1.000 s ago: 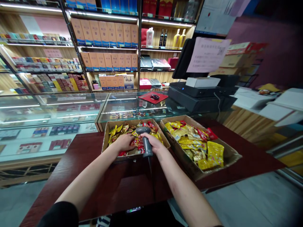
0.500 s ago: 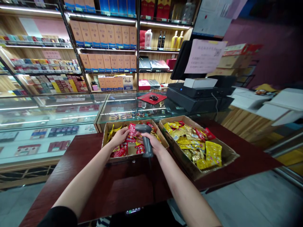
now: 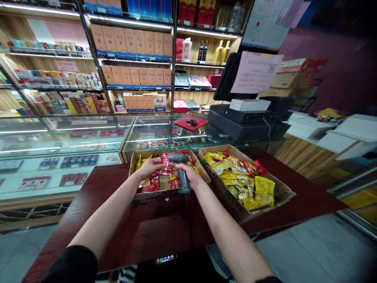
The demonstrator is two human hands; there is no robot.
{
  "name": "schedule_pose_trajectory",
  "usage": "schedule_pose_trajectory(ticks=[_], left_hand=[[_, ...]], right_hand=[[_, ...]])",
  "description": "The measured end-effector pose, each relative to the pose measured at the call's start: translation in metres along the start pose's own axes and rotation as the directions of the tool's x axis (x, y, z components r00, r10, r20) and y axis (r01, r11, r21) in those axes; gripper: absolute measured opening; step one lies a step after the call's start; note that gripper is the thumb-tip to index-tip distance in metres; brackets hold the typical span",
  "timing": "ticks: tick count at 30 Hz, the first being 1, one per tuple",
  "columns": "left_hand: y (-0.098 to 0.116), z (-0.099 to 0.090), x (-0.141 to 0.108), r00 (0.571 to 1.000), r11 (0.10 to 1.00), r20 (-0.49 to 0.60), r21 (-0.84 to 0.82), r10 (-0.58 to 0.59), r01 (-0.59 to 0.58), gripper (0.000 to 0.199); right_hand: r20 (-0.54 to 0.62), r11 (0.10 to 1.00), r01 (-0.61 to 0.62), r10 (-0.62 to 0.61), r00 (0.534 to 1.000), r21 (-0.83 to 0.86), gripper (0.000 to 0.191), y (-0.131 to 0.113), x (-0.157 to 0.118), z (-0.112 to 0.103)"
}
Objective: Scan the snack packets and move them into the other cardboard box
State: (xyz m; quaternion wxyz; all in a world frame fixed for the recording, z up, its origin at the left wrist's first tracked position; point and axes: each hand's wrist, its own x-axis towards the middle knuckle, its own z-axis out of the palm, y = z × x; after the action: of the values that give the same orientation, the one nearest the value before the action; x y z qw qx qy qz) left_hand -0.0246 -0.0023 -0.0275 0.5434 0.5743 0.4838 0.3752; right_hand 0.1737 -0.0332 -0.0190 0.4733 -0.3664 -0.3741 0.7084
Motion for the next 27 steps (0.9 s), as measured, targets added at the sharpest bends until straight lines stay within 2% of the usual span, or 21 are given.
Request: schedule_pose_trajectory(ticks=[4,7,9,11,13,15,20,27], left_hand=[[0.001,-0.003,0.017,0.989,0.989,-0.140,-0.147,-0.050,0.029,0.042],[0.006,-0.003,0.028,0.978,0.968,-0.188,-0.248,-0.088,0.039,0.041],[0.009,0.000,0.034,0.974,0.949,-0.196,-0.311,-0.113,0.047,0.037],[0.010,0.003,0.038,0.971,0.932,-0.196,-0.358,-0.138,0.060,0.033],[0.007,0.006,0.041,0.968,0.920,-0.195,-0.385,-0.158,0.072,0.029],[0.004,0.007,0.042,0.966,0.919,-0.198,-0.386,-0.164,0.077,0.029],[0.000,0.006,0.039,0.972,0.938,-0.190,-0.342,-0.135,0.064,0.037],[-0.005,0.001,0.038,0.974,0.944,-0.203,-0.328,-0.105,0.034,0.042]], right_hand=[[-0.103,0.976,0.053,-0.076,0.992,-0.211,0.027,-0.006,-0.007,0.011],[-0.124,0.936,0.129,-0.178,0.976,-0.326,0.029,-0.015,-0.027,0.025],[-0.128,0.917,0.143,-0.204,0.971,-0.373,0.026,-0.019,-0.047,0.034],[-0.107,0.938,0.132,-0.174,0.979,-0.322,0.026,-0.017,-0.066,0.042],[-0.053,0.964,0.055,-0.071,0.996,-0.260,0.031,-0.009,-0.082,0.047],[-0.028,0.962,0.012,-0.020,0.999,-0.271,0.035,0.002,-0.091,0.050],[-0.068,0.946,-0.001,-0.022,0.997,-0.326,0.036,0.029,-0.095,0.054],[-0.059,0.949,0.040,-0.061,0.996,-0.313,0.032,0.038,-0.090,0.063]])
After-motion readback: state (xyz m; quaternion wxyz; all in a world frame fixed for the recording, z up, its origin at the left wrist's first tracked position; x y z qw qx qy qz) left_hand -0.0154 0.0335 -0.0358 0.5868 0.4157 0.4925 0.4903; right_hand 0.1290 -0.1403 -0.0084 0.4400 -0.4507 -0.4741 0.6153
